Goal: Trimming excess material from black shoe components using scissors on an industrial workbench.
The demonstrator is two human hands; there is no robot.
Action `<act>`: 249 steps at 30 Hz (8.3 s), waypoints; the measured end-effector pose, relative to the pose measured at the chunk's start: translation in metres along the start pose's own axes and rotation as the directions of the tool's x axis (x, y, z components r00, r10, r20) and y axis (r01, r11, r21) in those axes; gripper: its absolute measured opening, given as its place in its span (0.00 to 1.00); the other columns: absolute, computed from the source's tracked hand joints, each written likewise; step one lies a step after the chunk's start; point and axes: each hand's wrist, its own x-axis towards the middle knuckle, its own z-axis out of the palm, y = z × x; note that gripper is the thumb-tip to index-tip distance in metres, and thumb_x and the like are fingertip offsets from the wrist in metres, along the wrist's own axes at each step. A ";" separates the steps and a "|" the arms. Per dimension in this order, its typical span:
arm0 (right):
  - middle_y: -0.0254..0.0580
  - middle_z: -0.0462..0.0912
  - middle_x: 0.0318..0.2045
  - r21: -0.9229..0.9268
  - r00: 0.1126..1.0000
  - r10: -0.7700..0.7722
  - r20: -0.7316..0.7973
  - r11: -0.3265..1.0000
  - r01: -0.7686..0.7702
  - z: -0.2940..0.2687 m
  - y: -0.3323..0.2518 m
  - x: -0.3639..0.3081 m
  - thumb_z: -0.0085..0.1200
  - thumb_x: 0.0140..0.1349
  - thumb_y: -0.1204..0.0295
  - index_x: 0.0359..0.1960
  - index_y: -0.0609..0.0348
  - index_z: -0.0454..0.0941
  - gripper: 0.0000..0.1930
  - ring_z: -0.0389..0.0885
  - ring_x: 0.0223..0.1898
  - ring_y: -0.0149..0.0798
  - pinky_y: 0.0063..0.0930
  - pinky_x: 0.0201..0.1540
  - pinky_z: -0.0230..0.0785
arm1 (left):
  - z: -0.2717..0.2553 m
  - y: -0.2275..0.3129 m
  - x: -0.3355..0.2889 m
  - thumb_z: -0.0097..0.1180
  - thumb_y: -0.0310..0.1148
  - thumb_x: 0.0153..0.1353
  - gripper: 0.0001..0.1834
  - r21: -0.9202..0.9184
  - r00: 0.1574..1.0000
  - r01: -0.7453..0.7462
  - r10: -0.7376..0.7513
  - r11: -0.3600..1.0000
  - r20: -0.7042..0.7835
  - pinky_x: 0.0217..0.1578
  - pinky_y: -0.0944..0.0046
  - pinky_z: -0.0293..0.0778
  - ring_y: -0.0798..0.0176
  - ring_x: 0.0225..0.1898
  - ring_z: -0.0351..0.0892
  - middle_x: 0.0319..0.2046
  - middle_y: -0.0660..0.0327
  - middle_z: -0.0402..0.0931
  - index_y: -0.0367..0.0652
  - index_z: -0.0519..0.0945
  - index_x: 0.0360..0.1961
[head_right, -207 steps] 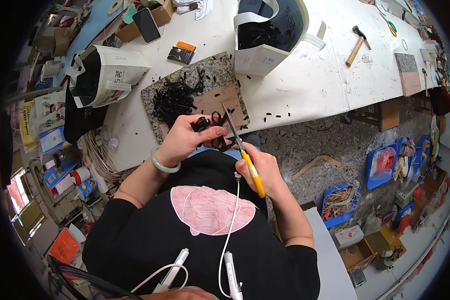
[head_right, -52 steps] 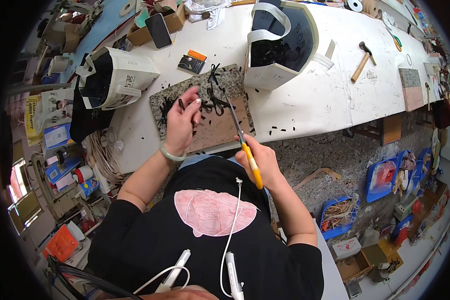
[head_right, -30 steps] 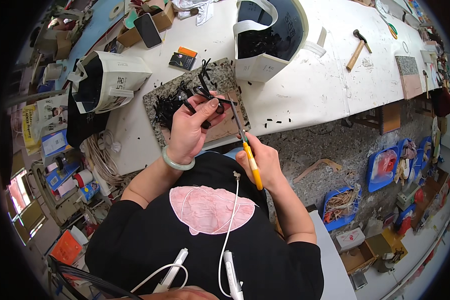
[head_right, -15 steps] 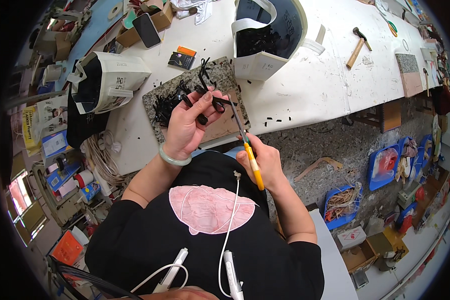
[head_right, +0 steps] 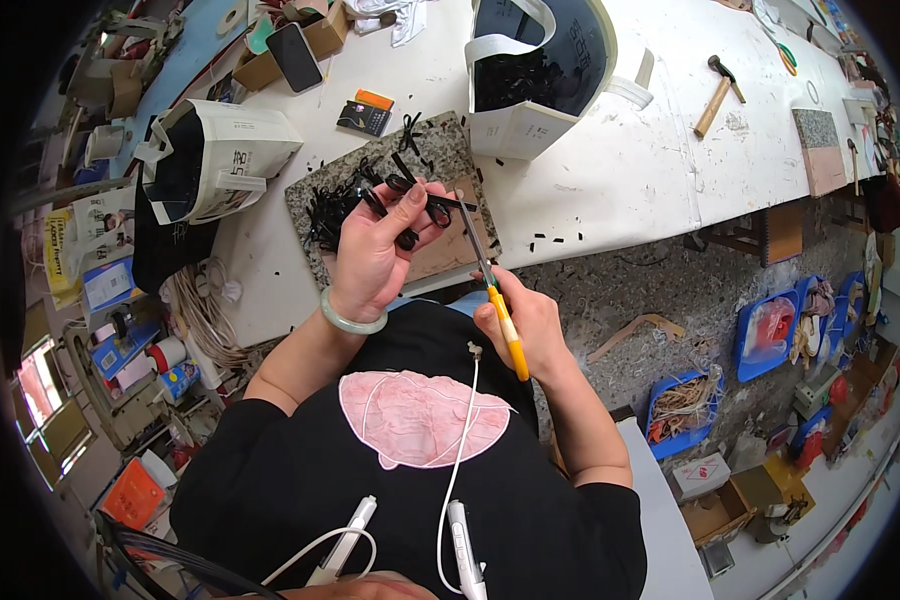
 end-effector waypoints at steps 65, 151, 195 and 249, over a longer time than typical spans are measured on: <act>0.33 0.74 0.17 0.137 0.948 0.313 -0.050 0.943 -0.304 0.021 0.035 -0.013 0.49 0.68 0.56 0.40 0.62 0.78 0.19 0.68 0.17 0.30 0.20 0.23 0.61 | -0.170 0.013 0.136 0.57 0.30 0.53 0.09 0.928 0.942 0.098 0.267 0.360 -0.203 0.27 0.69 0.70 0.65 0.22 0.71 0.24 0.61 0.78 0.37 0.79 0.33; 0.41 0.76 0.20 -0.131 0.998 0.000 0.069 0.991 0.009 0.006 -0.002 -0.002 0.45 0.65 0.56 0.53 0.57 0.72 0.21 0.74 0.19 0.45 0.31 0.25 0.66 | -0.014 0.009 -0.018 0.58 0.29 0.63 0.12 0.037 0.979 0.203 -0.201 0.979 -0.042 0.34 0.74 0.77 0.68 0.34 0.82 0.36 0.55 0.81 0.35 0.77 0.46; 0.37 0.79 0.22 0.042 0.957 0.289 -0.011 0.957 -0.288 0.017 0.023 0.008 0.41 0.68 0.48 0.50 0.58 0.74 0.25 0.77 0.22 0.43 0.31 0.28 0.68 | -0.042 0.004 0.062 0.64 0.28 0.56 0.07 0.238 0.930 0.369 -0.358 0.898 -0.088 0.15 0.77 0.61 0.77 0.15 0.64 0.25 0.62 0.80 0.37 0.80 0.33; 0.36 0.75 0.20 0.163 0.983 0.179 0.039 0.970 -0.183 0.011 0.022 -0.025 0.41 0.69 0.52 0.51 0.57 0.73 0.23 0.74 0.20 0.39 0.29 0.26 0.66 | -0.023 -0.006 0.002 0.55 0.32 0.66 0.11 -0.065 0.923 0.385 -0.385 0.921 0.006 0.29 0.73 0.71 0.68 0.36 0.79 0.40 0.59 0.79 0.37 0.78 0.45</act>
